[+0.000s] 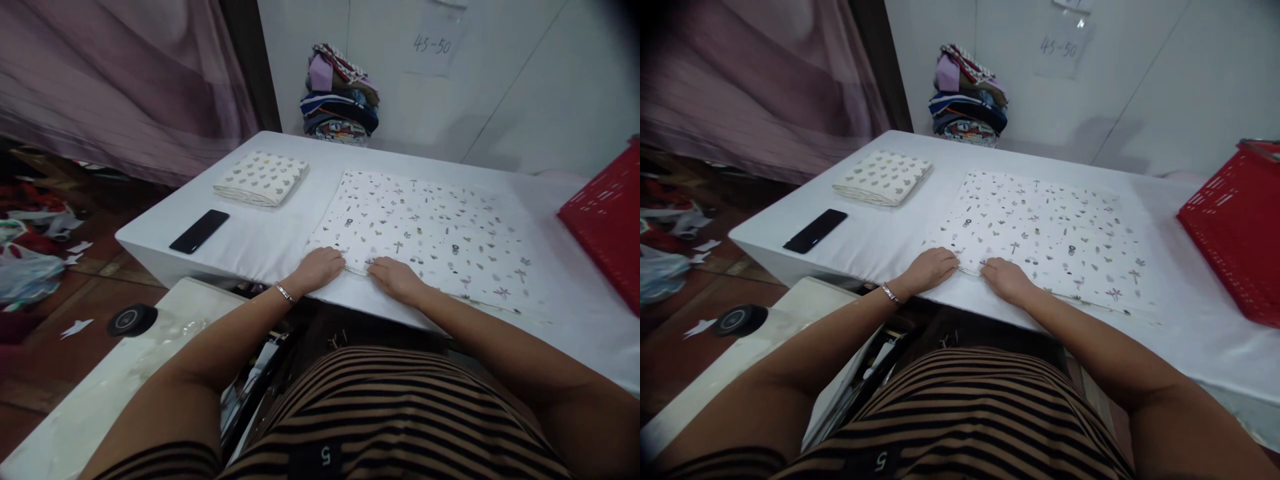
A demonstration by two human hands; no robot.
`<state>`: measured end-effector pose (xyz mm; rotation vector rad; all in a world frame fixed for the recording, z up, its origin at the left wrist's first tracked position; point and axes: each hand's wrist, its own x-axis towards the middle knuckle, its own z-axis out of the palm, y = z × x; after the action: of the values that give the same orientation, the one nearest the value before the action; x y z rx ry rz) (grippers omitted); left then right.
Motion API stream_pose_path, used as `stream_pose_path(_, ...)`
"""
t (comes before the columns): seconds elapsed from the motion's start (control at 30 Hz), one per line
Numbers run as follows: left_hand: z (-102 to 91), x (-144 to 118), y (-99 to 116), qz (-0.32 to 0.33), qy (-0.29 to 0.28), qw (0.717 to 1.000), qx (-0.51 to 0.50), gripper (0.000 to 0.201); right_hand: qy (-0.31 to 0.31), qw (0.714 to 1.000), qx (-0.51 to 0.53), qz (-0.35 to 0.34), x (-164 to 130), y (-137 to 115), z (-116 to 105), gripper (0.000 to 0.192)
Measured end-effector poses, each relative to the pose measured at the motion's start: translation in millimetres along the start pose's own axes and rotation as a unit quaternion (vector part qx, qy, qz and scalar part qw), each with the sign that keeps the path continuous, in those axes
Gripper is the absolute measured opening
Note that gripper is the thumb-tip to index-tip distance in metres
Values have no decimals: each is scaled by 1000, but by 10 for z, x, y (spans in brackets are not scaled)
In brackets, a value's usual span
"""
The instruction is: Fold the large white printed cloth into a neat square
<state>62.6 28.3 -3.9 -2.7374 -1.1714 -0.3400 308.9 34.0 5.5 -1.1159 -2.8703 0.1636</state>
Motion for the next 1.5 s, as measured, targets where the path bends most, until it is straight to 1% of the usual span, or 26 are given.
stream_pose_path(0.07,-2,22,7,-5,7,1000,19,22,2,1000,-20,-13,-3,2,-8,30)
stream_pose_path(0.17,7,52,-4,-11,25,998,50,19,16,999,-45,17,17,6,-21,30)
stream_pose_path(0.23,22,61,-19,0,33,997,65,18,21,997,-66,31,38,-1,-8,31)
stream_pose_path(0.3,37,59,-29,20,33,996,74,19,11,996,-83,17,50,-19,22,33)
stream_pose_path(0.37,43,53,-30,39,29,995,82,20,3,996,-94,-2,51,-42,55,34)
stream_pose_path(0.43,39,45,-23,48,22,995,90,21,6,995,-100,-5,43,-61,75,33)
stream_pose_path(0.6,9,37,-2,56,17,993,105,20,-3,992,-123,-17,37,-72,79,33)
stream_pose_path(0.73,-16,26,-13,68,13,993,95,19,-2,992,-126,-18,42,-61,87,33)
stream_pose_path(0.8,-36,18,-30,74,9,994,78,20,0,992,-127,-17,37,-64,72,32)
stream_pose_path(0.9,-70,18,-52,85,-4,995,60,20,-5,990,-140,-35,23,-84,20,29)
stream_pose_path(1.0,-83,42,-50,86,-14,994,71,20,-7,988,-149,-40,21,-105,-4,28)
stream_pose_path(1.13,-86,91,-27,88,-29,991,101,19,1,989,-149,-26,40,-109,44,32)
stream_pose_path(1.23,-118,114,-31,98,-34,987,119,19,-6,990,-141,-14,46,-101,41,31)
stream_pose_path(1.37,-154,107,-44,77,-9,989,126,17,-1,995,-101,9,21,-97,-75,31)
stream_pose_path(1.5,-77,65,-10,55,-5,993,106,13,-22,998,-59,16,-2,-107,-172,31)
